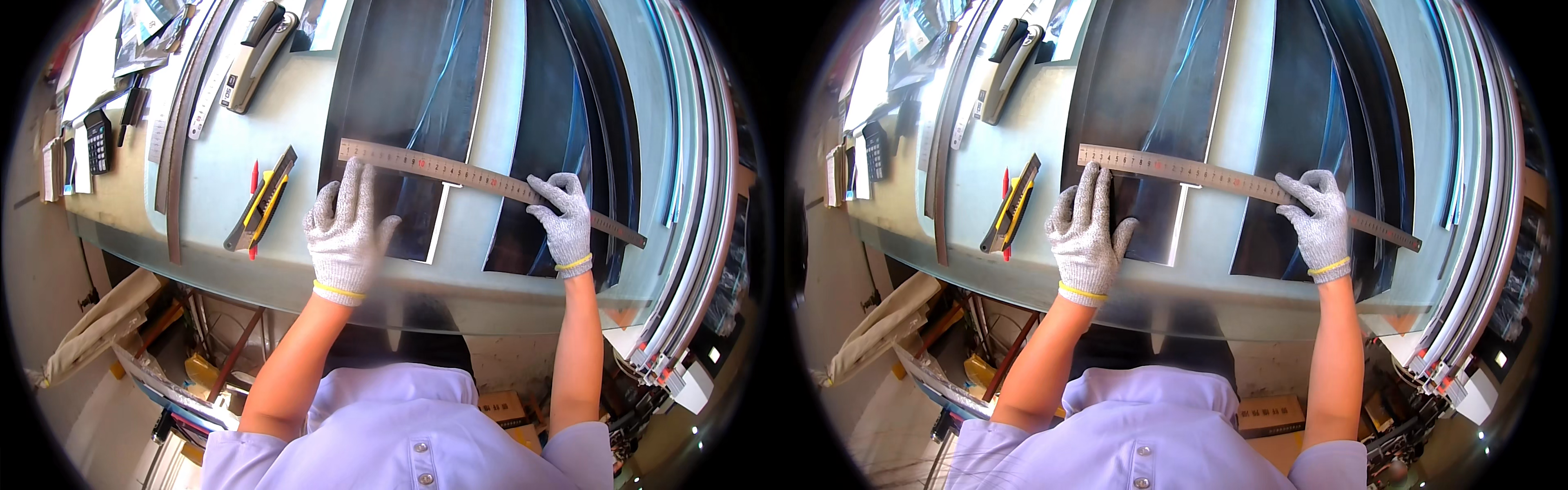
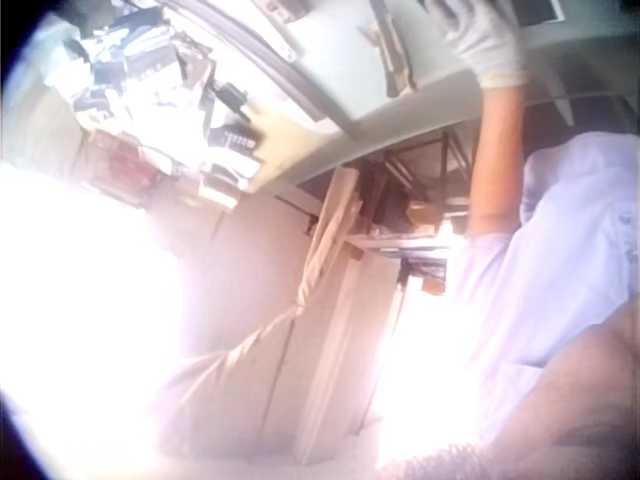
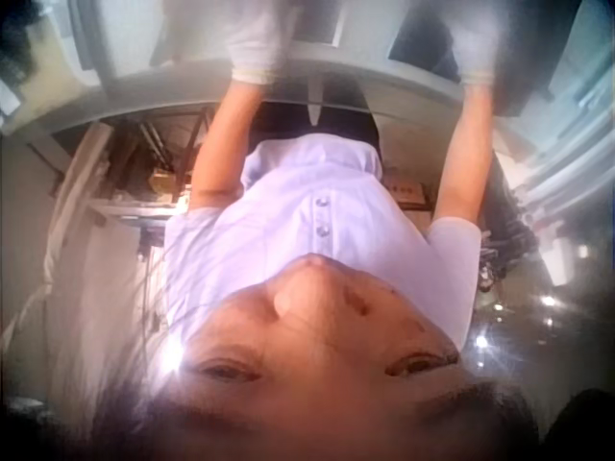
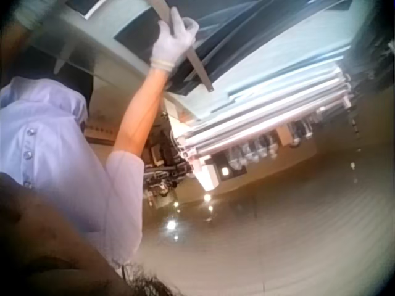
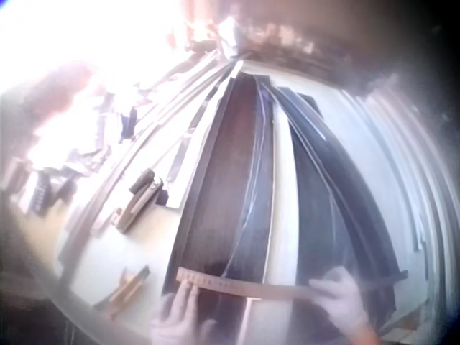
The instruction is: The person measures and marks several dark rectangular panels on a workbench using a metal ruler and a red marker. They repeatedly align the ruler, make marks, and reposition the panels to continue marking different sections.
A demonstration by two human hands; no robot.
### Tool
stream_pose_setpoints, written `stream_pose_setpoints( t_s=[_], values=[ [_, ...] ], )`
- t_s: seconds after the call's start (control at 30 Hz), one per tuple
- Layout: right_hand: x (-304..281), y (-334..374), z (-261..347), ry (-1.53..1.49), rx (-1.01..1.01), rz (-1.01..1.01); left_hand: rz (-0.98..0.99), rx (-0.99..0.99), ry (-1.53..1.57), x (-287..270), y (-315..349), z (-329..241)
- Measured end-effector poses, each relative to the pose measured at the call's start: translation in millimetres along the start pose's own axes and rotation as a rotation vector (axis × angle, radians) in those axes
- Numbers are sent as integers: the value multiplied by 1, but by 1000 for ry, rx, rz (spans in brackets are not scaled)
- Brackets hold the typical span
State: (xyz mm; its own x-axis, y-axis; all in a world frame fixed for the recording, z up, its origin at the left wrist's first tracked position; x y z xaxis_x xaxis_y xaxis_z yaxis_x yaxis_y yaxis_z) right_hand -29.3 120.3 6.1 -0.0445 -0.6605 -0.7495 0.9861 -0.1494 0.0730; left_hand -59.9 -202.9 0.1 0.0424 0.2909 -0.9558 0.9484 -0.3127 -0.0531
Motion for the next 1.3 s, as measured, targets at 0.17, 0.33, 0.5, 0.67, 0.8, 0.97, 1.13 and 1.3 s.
stream_pose_setpoints(
  t_s=[0.17, 0.33, 0.5, 0.67, 0.8, 0.97, 1.13, 1.3],
  values=[
    [0, 0, -1, -17, 14, 4, -13, 8, -20, 1, 1, 0],
    [1, 0, -3, -29, 29, 8, -26, 19, -55, 2, 2, -1],
    [1, 1, -4, 12, 17, 7, -63, 36, -77, 2, 2, 0],
    [1, 1, -4, -15, -2, -3, -32, 22, -31, -1, 0, 0],
    [2, 0, -3, -24, 1, 9, -61, 31, -13, -3, 0, 1],
    [2, 1, -6, -19, 14, 24, -68, 32, 7, 0, 2, 3],
    [3, 1, -8, 9, 19, 53, -65, 33, 11, -2, 1, 3],
    [3, 2, -9, 38, 20, 70, -61, 36, 39, -4, 0, 2]
  ],
)
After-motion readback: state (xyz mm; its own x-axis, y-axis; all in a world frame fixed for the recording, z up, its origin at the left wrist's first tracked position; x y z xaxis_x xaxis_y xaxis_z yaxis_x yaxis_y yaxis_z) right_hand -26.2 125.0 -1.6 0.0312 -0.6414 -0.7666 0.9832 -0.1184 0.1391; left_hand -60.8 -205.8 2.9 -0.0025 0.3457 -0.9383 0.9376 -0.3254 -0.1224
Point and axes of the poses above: each hand's wrist, its own y-axis away from the middle knuckle, its own x-axis out of the palm, z = x × y, the point moved 6 cm from there along -y, towards the middle knuckle
